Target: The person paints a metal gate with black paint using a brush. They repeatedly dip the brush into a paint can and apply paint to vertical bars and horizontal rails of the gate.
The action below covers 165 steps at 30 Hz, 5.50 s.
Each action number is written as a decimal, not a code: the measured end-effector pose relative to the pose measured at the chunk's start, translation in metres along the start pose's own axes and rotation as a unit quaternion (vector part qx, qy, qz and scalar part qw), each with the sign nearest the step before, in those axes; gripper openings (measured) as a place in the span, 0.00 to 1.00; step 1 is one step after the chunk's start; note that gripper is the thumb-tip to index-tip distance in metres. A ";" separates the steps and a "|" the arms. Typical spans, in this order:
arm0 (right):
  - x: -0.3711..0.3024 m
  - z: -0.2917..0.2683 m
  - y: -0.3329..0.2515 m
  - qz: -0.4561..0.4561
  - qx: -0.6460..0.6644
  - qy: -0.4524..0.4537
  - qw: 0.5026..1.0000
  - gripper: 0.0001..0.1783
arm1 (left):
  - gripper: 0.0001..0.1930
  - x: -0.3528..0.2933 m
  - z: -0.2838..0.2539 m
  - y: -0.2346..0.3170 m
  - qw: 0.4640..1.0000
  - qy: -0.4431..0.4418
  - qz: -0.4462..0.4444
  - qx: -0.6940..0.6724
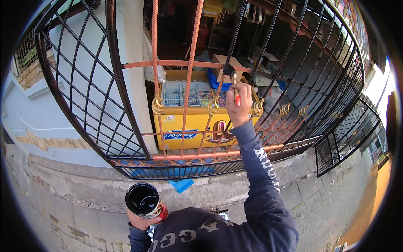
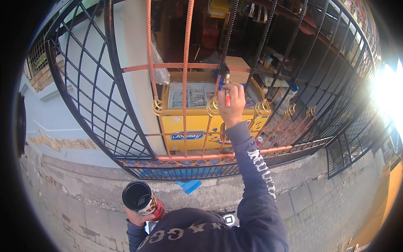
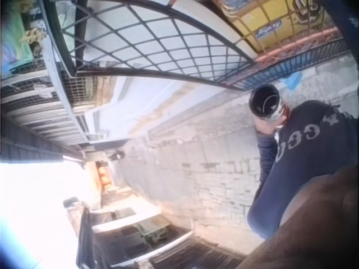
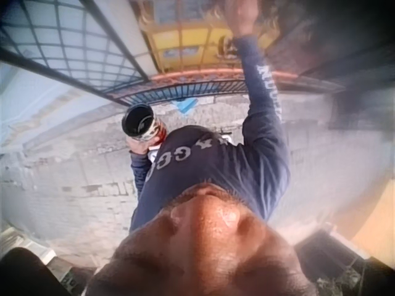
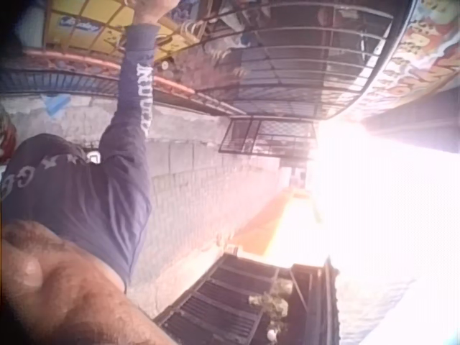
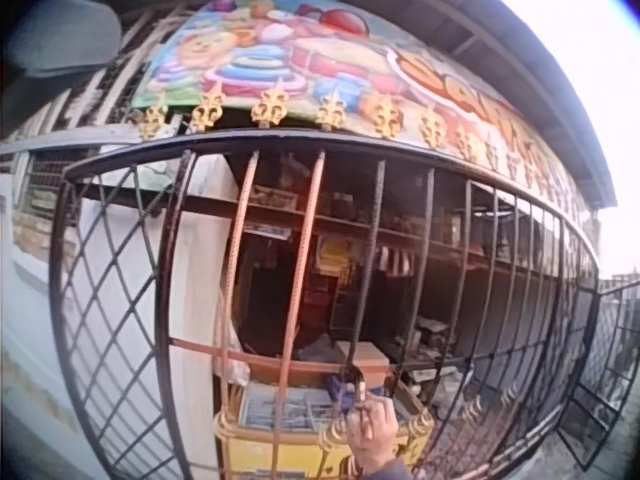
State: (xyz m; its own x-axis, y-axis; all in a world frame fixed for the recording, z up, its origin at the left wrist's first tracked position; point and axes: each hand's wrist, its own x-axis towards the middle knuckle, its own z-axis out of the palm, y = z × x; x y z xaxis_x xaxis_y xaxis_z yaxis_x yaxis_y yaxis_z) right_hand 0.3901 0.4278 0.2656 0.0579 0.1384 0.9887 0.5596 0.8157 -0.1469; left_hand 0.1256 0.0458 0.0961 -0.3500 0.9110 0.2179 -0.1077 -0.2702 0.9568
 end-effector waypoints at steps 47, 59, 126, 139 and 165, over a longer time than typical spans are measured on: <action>0.025 -0.033 -0.006 -0.246 -0.091 -0.336 0.905 0.12 | 0.53 0.006 0.005 -0.006 1.000 0.026 -0.012 -0.008; 0.024 -0.031 -0.006 -0.199 -0.197 -0.336 0.899 0.11 | 0.54 -0.001 0.021 -0.012 1.000 0.009 0.009 0.004; -0.052 -0.016 0.019 0.057 0.109 -0.070 0.990 0.11 | 0.63 -0.085 0.051 -0.035 0.993 0.071 -0.010 0.096; -0.069 -0.012 0.015 -0.037 0.111 -0.083 0.990 0.10 | 0.63 -0.080 0.054 -0.041 0.995 0.063 -0.016 0.073; -0.087 -0.001 0.018 0.028 0.032 -0.068 0.997 0.11 | 0.63 -0.074 0.059 -0.029 0.997 0.044 -0.001 0.060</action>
State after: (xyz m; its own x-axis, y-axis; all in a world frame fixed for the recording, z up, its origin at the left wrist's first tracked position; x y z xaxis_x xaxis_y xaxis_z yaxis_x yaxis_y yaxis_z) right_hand 0.3961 0.4294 0.1772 -0.0283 0.2562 0.9662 0.5047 0.8380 -0.2074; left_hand 0.2096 0.0046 0.0631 -0.4308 0.8791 0.2041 0.0021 -0.2252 0.9743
